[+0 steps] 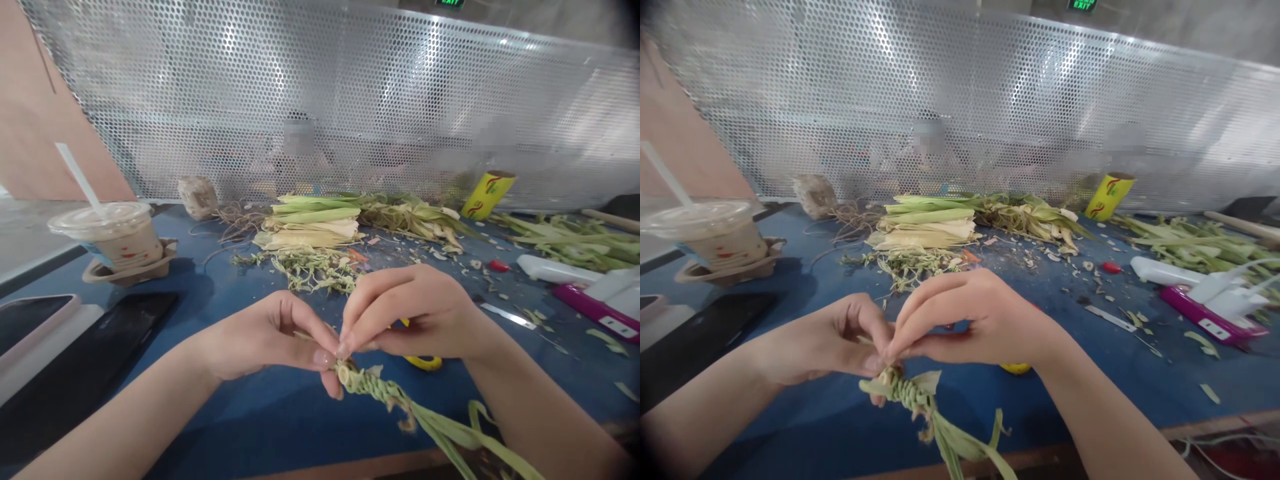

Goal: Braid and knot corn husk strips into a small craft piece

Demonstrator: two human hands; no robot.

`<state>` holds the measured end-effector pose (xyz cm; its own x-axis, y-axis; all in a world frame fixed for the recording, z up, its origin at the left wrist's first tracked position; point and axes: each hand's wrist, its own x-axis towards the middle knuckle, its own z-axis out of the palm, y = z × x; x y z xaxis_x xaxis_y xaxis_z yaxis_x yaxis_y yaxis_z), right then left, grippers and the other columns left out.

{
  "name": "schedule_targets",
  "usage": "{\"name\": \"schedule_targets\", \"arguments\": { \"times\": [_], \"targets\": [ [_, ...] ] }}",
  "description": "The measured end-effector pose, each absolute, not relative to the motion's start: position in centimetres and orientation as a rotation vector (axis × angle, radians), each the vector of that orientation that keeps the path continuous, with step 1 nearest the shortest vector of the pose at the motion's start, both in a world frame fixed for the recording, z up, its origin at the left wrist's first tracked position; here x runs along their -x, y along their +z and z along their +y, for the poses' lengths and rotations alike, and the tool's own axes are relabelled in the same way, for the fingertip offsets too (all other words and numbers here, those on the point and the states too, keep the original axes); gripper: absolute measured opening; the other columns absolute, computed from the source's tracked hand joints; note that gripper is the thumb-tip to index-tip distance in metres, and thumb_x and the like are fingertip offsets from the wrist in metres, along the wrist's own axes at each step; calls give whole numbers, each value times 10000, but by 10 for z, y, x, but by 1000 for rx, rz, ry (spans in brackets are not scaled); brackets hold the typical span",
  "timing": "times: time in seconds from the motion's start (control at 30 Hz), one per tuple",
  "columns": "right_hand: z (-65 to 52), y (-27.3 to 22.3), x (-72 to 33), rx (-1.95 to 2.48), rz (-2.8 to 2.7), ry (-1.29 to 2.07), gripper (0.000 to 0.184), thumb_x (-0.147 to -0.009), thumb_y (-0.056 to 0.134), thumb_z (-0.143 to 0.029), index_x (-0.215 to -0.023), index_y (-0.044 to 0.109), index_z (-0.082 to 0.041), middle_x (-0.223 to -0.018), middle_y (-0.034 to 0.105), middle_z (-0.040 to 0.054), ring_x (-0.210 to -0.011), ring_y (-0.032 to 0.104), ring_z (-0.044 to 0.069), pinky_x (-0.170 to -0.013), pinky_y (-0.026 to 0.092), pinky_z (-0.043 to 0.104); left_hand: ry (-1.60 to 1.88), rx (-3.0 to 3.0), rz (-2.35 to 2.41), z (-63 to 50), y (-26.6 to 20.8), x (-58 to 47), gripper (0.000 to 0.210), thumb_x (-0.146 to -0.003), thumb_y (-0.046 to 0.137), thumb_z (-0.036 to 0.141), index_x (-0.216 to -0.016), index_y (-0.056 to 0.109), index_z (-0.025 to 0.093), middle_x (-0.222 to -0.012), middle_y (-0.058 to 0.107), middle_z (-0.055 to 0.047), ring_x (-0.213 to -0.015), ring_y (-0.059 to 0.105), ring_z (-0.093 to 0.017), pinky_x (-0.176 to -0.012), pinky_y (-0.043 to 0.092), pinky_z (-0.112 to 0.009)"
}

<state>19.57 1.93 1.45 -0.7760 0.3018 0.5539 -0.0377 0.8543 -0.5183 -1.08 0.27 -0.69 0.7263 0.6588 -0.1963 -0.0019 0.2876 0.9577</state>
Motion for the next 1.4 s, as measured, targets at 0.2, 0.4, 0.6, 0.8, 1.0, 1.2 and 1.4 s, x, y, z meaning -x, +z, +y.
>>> {"name": "schedule_targets", "arguments": {
  "times": [0.2, 0.4, 0.6, 0.8, 1.0, 1.2, 1.4],
  "targets": [
    [22, 3, -187, 73, -2167, 833, 78, -738, 611, -73, -777, 621, -139, -779, 674, 58, -698, 624, 103, -632, 517, 206, 485, -1183, 555, 6, -11, 12, 81, -674, 705, 162, -747, 733, 179, -673, 737, 0, -656, 672, -101, -768, 487, -187],
    [21, -5, -184, 181, -2094, 950, 145, -705, 597, -20, -743, 586, -159, -771, 688, 54, -654, 626, 120, -532, 482, 212, 471, -1190, 539, 4, -10, 11, 63, -687, 694, 169, -737, 730, 156, -661, 737, -17, -638, 674, -103, -721, 494, -169],
    [19, -4, -185, 179, -2151, 820, 112, -751, 583, -70, -770, 580, -181, -836, 702, 40, -700, 635, 106, -613, 495, 216, 453, -1155, 530, 5, -12, 12, 78, -699, 673, 126, -750, 724, 158, -663, 734, 9, -668, 673, -103, -770, 492, -198],
    [14, -2, -185, 239, -2251, 717, 167, -794, 506, -70, -834, 609, -196, -765, 690, 14, -671, 635, 108, -609, 497, 214, 457, -1154, 542, 6, -13, 12, 64, -685, 684, 135, -732, 721, 156, -653, 731, 4, -691, 668, -101, -784, 468, -185],
    [12, -7, -184, 314, -2203, 502, 161, -767, 584, -101, -841, 635, -234, -861, 668, -10, -645, 612, 89, -534, 477, 184, 441, -1156, 536, 5, -13, 11, 60, -682, 679, 128, -725, 714, 148, -630, 719, -2, -801, 657, -129, -854, 442, -219],
    [11, -5, -185, 378, -2243, 375, 153, -780, 576, -128, -872, 594, -249, -751, 646, -29, -707, 595, 102, -596, 479, 188, 452, -1134, 512, 5, -12, 11, 60, -694, 661, 115, -714, 706, 149, -662, 707, 0, -676, 653, -107, -808, 466, -238],
    [8, 5, -198, 230, -2476, 266, 294, -887, 384, -124, -1121, 524, -235, -858, 672, -5, -648, 550, 88, -631, 477, 188, 451, -1088, 508, 4, -11, 12, 60, -686, 667, 119, -699, 709, 160, -569, 694, 17, -644, 639, -93, -799, 456, -215]
  ]
}}
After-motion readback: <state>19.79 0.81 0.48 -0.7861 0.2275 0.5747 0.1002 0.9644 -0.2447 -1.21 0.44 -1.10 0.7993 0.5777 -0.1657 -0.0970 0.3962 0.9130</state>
